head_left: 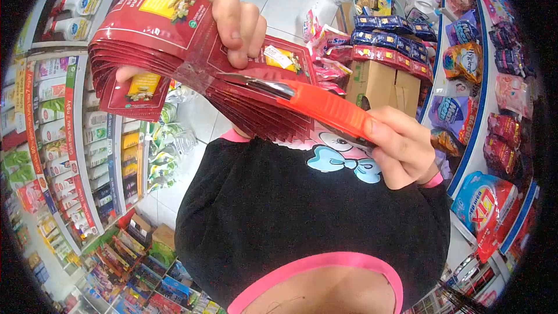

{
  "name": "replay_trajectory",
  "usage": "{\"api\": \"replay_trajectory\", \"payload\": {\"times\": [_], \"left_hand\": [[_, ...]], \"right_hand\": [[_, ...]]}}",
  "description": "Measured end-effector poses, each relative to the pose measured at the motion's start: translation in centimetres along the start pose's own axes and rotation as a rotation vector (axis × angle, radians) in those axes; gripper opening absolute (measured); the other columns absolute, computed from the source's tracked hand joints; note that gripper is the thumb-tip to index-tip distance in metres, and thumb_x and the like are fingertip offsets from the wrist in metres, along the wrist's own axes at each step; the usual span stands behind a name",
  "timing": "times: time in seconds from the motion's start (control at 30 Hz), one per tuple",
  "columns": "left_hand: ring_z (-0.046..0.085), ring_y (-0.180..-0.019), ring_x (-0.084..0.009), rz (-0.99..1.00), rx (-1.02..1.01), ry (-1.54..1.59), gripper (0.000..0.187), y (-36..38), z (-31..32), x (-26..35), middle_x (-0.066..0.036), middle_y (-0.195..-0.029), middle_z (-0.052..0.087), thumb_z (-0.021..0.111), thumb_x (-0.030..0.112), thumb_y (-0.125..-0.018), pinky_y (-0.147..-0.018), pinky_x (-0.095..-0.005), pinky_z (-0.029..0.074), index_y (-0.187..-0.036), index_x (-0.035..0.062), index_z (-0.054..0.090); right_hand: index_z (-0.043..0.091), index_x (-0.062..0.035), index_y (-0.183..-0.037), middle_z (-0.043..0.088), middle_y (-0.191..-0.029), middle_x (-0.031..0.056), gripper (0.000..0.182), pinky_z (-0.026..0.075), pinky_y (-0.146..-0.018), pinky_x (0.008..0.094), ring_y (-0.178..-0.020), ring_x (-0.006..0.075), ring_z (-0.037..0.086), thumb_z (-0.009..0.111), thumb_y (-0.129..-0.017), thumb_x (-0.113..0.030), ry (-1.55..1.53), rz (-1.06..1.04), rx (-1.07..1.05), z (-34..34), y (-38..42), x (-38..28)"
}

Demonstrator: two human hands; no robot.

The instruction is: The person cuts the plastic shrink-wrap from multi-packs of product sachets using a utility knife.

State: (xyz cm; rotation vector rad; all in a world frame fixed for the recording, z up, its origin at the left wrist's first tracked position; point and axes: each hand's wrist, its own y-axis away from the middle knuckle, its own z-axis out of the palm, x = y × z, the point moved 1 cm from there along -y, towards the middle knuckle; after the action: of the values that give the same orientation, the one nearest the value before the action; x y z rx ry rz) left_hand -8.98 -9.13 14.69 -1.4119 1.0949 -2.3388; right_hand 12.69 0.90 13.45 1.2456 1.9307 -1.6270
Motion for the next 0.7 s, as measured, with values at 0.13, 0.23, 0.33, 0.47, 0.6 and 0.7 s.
{"api": "replay_trajectory", "payload": {"times": [0.13, 0.23, 0.33, 0.47, 0.6, 0.7], "left_hand": [[0.044, -0.061, -0.0138, 0.081, -0.015, 0.020, 0.078, -0.1, -0.2, -0.9, -0.006, -0.075, 0.043, 0.064, 0.045, -0.055, -0.055, -0.0233, 0.034, -0.112, 0.0062, 0.028], [0.044, -0.060, -0.0135, 0.176, 0.048, 0.077, 0.076, 0.1, 0.0, -1.5, -0.006, -0.074, 0.043, 0.064, 0.043, -0.056, -0.056, -0.0231, 0.036, -0.111, 0.0057, 0.028], [0.046, -0.060, -0.0130, 0.115, 0.050, 0.078, 0.074, -0.4, 0.2, -1.7, -0.007, -0.075, 0.043, 0.064, 0.042, -0.057, -0.057, -0.0233, 0.036, -0.111, 0.0055, 0.027], [0.048, -0.060, -0.0187, 0.193, -0.080, 0.230, 0.074, -0.3, -0.9, -2.5, -0.014, -0.077, 0.043, 0.060, 0.048, -0.058, -0.055, -0.0279, 0.035, -0.111, 0.0100, 0.026], [0.049, -0.062, -0.0123, 0.146, -0.083, 0.155, 0.069, -0.5, -0.8, -2.3, -0.007, -0.074, 0.043, 0.063, 0.038, -0.059, -0.057, -0.0236, 0.036, -0.109, 0.0056, 0.027], [0.049, -0.059, -0.0118, 0.169, -0.067, 0.171, 0.058, -0.3, -0.8, -2.7, -0.006, -0.073, 0.044, 0.058, 0.034, -0.066, -0.057, -0.0234, 0.037, -0.107, 0.0050, 0.028]], "right_hand": [[0.048, 0.0071, -0.098, 0.050, -0.076, 0.0177, 0.039, 0.041, -0.048, 0.0251, -0.055, 0.0201, 0.050, 0.048, -0.060, 0.010, -0.047, 0.045, -0.068, -0.5, -0.4, -0.2], [0.046, 0.0090, -0.098, 0.050, -0.079, 0.0190, 0.038, 0.041, -0.051, 0.0263, -0.059, 0.0216, 0.050, 0.047, -0.060, 0.009, -0.170, 0.126, 0.014, -0.4, 0.0, 0.0], [0.046, 0.0095, -0.098, 0.051, -0.079, 0.0186, 0.038, 0.041, -0.052, 0.0262, -0.060, 0.0219, 0.050, 0.048, -0.061, 0.009, -0.146, 0.094, 0.004, -0.5, -0.3, 0.1], [0.048, 0.0072, -0.098, 0.050, -0.075, 0.0168, 0.038, 0.041, -0.049, 0.0251, -0.057, 0.0207, 0.050, 0.050, -0.060, 0.008, -0.065, 0.076, -0.123, -0.5, -0.7, -0.1], [0.049, 0.0059, -0.098, 0.050, -0.073, 0.0161, 0.039, 0.041, -0.047, 0.0245, -0.055, 0.0201, 0.050, 0.051, -0.059, 0.007, -0.060, 0.075, -0.051, -0.2, -0.7, -0.2], [0.049, 0.0057, -0.098, 0.050, -0.074, 0.0159, 0.039, 0.041, -0.048, 0.0252, -0.055, 0.0205, 0.050, 0.052, -0.059, 0.007, -0.036, 0.065, -0.059, -0.2, -0.3, -0.3]]}}
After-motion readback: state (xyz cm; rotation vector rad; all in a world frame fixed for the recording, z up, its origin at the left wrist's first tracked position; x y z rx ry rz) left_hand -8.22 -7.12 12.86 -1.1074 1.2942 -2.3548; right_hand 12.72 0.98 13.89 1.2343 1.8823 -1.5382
